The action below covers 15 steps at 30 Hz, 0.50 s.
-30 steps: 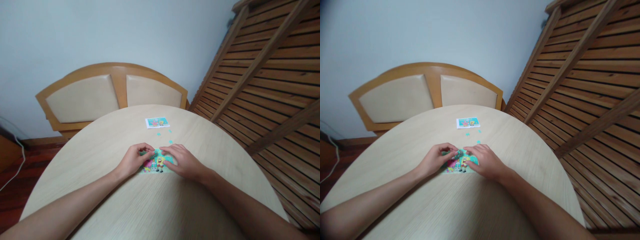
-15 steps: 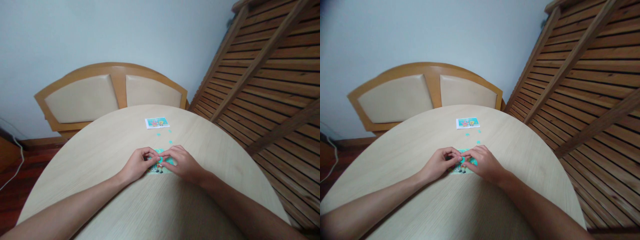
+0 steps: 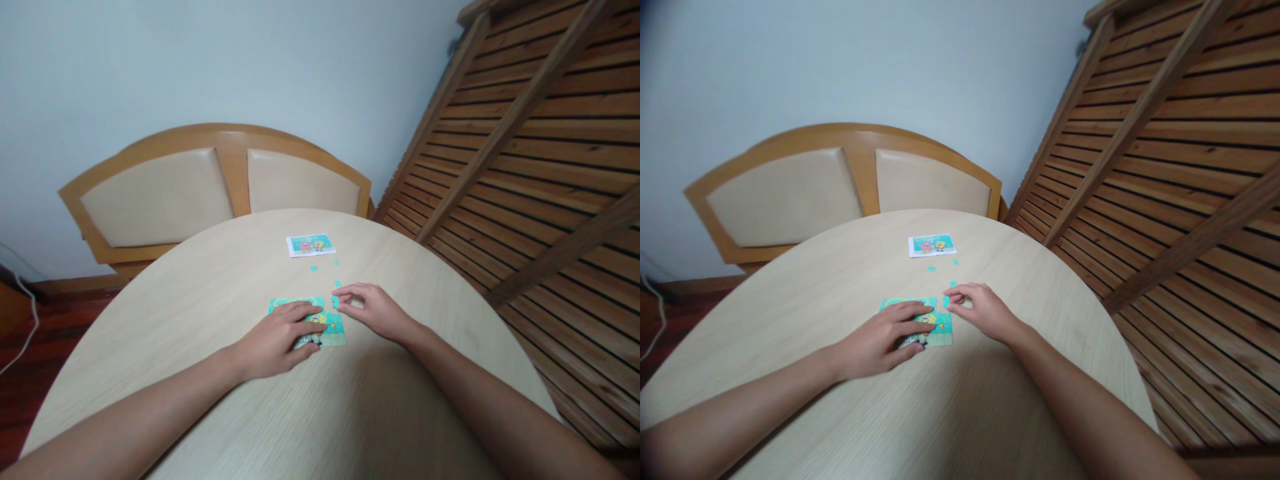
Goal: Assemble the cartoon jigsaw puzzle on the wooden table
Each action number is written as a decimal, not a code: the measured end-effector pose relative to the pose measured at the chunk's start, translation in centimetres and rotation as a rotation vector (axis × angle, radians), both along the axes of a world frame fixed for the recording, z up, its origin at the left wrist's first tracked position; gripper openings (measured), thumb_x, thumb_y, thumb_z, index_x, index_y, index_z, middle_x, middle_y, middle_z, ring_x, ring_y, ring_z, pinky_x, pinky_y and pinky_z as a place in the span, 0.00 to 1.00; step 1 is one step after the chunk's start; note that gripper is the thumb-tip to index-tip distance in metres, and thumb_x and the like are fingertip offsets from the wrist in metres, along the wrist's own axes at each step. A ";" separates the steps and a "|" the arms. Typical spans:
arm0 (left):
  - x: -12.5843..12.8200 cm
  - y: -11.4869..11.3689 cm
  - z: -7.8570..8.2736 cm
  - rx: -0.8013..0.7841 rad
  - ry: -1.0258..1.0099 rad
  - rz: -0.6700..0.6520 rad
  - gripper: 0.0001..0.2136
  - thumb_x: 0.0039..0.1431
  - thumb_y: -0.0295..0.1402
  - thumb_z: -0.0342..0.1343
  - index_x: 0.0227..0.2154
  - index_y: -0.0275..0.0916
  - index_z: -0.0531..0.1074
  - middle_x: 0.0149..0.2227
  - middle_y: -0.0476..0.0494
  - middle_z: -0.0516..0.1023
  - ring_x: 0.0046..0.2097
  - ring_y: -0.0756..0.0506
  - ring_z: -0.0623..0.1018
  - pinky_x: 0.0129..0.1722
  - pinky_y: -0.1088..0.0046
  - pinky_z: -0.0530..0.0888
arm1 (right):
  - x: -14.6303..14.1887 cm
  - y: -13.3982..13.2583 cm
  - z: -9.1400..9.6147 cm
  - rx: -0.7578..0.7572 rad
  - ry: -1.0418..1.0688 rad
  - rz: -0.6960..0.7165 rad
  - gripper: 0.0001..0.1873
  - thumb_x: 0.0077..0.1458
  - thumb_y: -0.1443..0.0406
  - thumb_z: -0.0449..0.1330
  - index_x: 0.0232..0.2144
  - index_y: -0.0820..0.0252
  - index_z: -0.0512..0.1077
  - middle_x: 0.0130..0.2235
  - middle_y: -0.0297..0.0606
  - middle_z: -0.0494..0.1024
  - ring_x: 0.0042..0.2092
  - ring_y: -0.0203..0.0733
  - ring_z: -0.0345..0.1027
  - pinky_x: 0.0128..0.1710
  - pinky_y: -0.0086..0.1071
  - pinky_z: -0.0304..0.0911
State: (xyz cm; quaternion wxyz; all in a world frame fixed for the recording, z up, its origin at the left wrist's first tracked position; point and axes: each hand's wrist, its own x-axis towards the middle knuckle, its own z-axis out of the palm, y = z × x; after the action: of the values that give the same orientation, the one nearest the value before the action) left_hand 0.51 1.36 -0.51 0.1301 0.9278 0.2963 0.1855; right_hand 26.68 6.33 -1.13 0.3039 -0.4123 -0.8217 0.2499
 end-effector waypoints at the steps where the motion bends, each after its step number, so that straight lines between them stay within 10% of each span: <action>1: 0.0 0.0 0.0 0.001 0.006 -0.006 0.15 0.67 0.36 0.55 0.55 0.43 0.73 0.60 0.38 0.71 0.62 0.37 0.69 0.62 0.53 0.66 | 0.0 0.0 -0.1 -0.005 -0.002 0.010 0.12 0.58 0.63 0.65 0.45 0.58 0.79 0.40 0.40 0.83 0.41 0.43 0.77 0.46 0.37 0.70; 15: -0.2 0.0 -0.2 -0.006 0.006 -0.015 0.16 0.68 0.36 0.54 0.57 0.45 0.71 0.61 0.38 0.70 0.62 0.37 0.69 0.62 0.52 0.66 | 0.1 0.3 -0.5 0.123 -0.070 0.081 0.09 0.57 0.65 0.65 0.42 0.57 0.79 0.43 0.40 0.82 0.47 0.45 0.73 0.51 0.41 0.66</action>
State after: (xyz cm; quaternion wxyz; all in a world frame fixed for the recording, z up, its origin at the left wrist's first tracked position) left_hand 0.34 1.38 -0.68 0.1334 0.9301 0.2903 0.1810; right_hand 26.82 6.65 -1.59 0.2896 -0.3679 -0.8615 0.1965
